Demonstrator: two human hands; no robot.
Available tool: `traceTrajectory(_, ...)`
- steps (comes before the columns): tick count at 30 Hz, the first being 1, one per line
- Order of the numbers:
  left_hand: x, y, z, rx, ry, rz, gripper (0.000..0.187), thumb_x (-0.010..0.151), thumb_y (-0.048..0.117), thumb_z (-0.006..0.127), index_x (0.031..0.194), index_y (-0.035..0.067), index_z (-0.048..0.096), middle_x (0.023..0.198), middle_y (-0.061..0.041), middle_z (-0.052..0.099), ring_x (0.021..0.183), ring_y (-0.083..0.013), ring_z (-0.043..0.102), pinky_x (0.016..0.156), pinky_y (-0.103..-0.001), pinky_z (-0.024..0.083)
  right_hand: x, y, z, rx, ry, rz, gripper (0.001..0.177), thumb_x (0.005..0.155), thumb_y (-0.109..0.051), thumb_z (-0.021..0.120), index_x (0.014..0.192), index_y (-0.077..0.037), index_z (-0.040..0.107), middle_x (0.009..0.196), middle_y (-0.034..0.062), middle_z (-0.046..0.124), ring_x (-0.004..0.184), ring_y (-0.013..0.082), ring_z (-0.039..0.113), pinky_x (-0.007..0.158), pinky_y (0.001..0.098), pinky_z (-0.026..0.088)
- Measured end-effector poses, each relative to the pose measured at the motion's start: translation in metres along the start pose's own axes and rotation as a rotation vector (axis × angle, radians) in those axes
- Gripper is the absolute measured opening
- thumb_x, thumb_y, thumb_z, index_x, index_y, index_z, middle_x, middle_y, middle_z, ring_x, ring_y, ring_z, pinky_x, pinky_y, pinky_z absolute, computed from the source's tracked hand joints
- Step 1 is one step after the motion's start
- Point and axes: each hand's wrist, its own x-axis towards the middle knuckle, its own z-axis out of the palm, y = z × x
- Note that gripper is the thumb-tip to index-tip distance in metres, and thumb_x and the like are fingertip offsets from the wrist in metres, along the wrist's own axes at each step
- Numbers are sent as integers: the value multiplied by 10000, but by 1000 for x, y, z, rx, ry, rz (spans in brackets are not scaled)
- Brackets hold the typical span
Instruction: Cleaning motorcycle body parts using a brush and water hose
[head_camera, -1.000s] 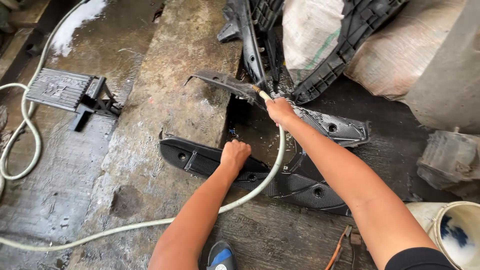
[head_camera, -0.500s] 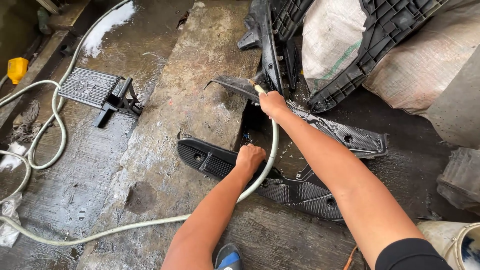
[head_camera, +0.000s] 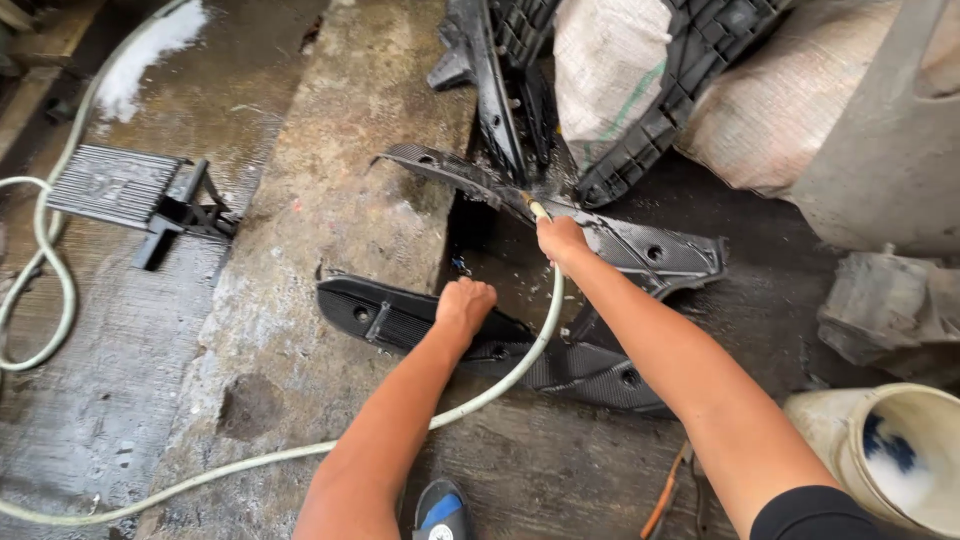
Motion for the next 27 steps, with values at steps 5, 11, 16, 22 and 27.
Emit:
traceTrajectory(5, -5, -5, -6, 50, 44, 8, 239, 895, 45, 556, 936, 164, 759, 825, -25, 737, 835, -287, 705, 626, -422, 581, -35, 59, -17, 125, 92, 144, 520, 966, -385, 488, 1191, 29, 708, 701, 146, 689, 512, 269, 694, 575, 396, 609)
traceTrajectory(11, -11, -11, -10, 67, 22, 32, 256, 933, 68, 527, 936, 193, 751, 847, -8, 748, 847, -258, 718, 642, -396, 593, -71, 111, -51, 229, 256, 290, 489, 972, -362, 482, 1123, 39, 718, 721, 153, 700, 534, 274, 702, 516, 392, 613)
traceTrajectory(16, -17, -13, -15, 100, 37, 51, 242, 944, 93, 538, 936, 214, 747, 856, 1, 747, 857, -240, 728, 648, -381, 603, -89, 137, -81, 286, 361, 381, 488, 994, -326, 478, 1230, 50, 680, 800, 141, 716, 584, 250, 724, 529, 373, 635)
traceTrajectory(22, -27, -18, -24, 79, -30, 68, 251, 963, 68, 502, 1053, 155, 720, 1009, -76, 742, 991, -295, 702, 735, -414, 600, -78, 182, -99, 371, 514, 362, 470, 991, -305, 484, 1143, 91, 685, 767, 196, 706, 546, 294, 714, 462, 395, 622)
traceTrajectory(27, -31, -20, -35, 90, -43, 51, 258, 978, 66, 483, 1127, 138, 681, 1077, -82, 707, 1060, -310, 658, 793, -440, 565, -91, 186, -114, 467, 597, 394, 489, 992, -335, 482, 1173, 84, 658, 822, 205, 693, 565, 292, 708, 476, 383, 610)
